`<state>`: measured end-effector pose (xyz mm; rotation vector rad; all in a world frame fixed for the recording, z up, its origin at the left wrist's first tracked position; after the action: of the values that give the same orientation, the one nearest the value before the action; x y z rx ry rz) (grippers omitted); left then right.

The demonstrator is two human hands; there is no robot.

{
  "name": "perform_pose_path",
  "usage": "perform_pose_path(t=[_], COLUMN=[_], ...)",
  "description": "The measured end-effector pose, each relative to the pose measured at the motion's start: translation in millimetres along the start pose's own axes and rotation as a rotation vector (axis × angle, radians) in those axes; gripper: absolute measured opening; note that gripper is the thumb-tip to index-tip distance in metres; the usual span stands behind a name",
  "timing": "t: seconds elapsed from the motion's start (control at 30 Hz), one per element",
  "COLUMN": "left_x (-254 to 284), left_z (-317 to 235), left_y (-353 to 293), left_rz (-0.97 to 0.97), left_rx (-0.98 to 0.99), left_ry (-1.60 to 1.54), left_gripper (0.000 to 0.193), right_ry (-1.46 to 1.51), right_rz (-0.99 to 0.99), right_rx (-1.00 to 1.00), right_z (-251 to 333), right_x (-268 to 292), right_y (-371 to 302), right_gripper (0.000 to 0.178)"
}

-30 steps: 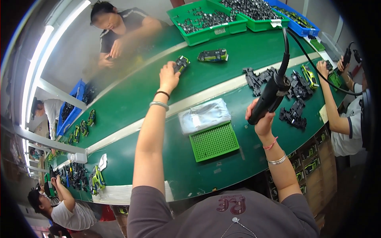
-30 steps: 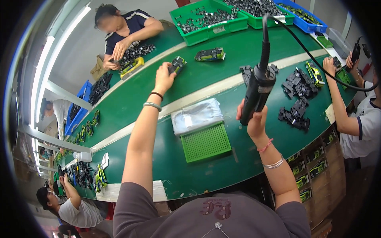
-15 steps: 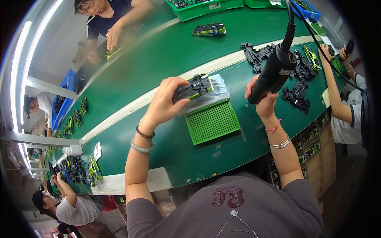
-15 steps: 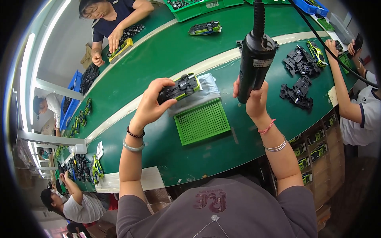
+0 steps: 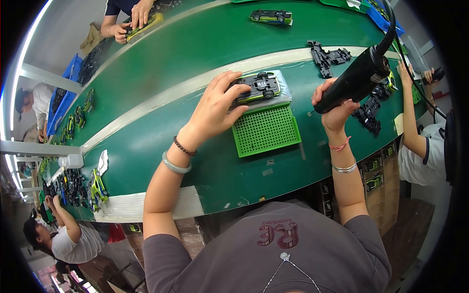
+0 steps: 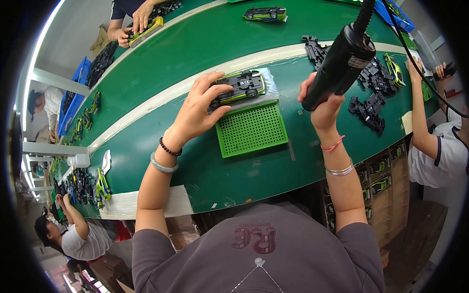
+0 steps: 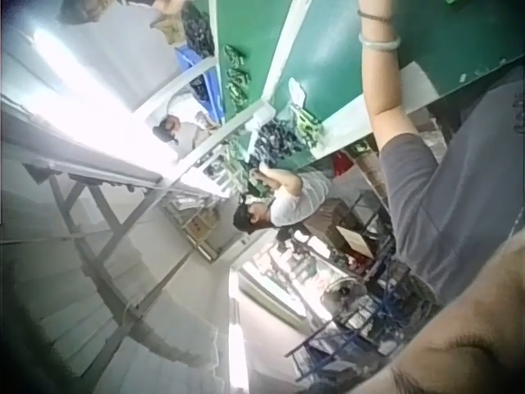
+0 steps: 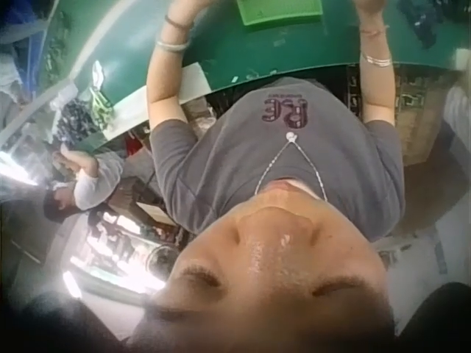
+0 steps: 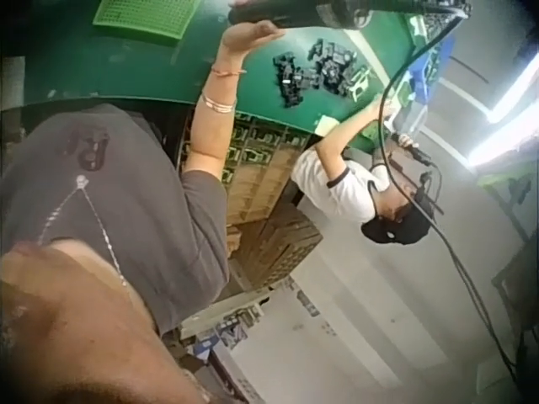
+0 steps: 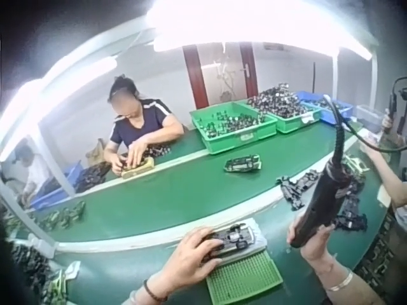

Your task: The person assembles toy cars by fastening screws into their bases with an electric screwdriver and places the finished cars into a divided packaging tray.

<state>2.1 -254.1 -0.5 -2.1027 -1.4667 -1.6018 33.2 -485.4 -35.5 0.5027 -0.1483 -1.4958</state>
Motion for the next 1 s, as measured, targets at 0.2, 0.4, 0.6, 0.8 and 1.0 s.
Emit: perform_pose_path(t=[0.2, 0.4, 0.6, 0.8, 1.0], left_x=[25, -26, -47, -49, -38], left_z=[4, -62, -61, -55, -53], left_y=[-21, -38, -42, -40, -36], left_rz=[-0.169, 0.361, 0.439, 0.373, 0.363], left_rx=[0.073, -0.156, -0.145, -0.118, -0.12], left_ry=[0.003, -0.007, 0.129, 0.031, -0.085], left_gripper=[0.03, 0.015, 0.003, 0.002, 0.01], right_ry=[0.005, 0.375, 0.466, 0.448, 0.597], right_rz=[-0.049, 0.205, 0.209, 0.185, 0.141], right_rx=[0.0, 0.201, 0.137, 0.048, 0.107], right_z=[23, 77, 64, 54, 56], right_x=[-11, -91, -113, -108, -97], right_y=[2, -1, 2, 1, 5], right_gripper=[0.103, 0.112, 0.114, 0.104, 0.111])
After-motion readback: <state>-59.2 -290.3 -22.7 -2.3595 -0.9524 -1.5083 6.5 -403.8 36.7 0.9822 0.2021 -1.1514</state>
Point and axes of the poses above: each hand's wrist, its own y-axis towards the middle knuckle, its own x-axis out of the back of the hand, z = x × y, the point moved 10 cm from there along y, towards the middle knuckle, and after that the axes turned 2 degrees about z, right-handed, at the moved point
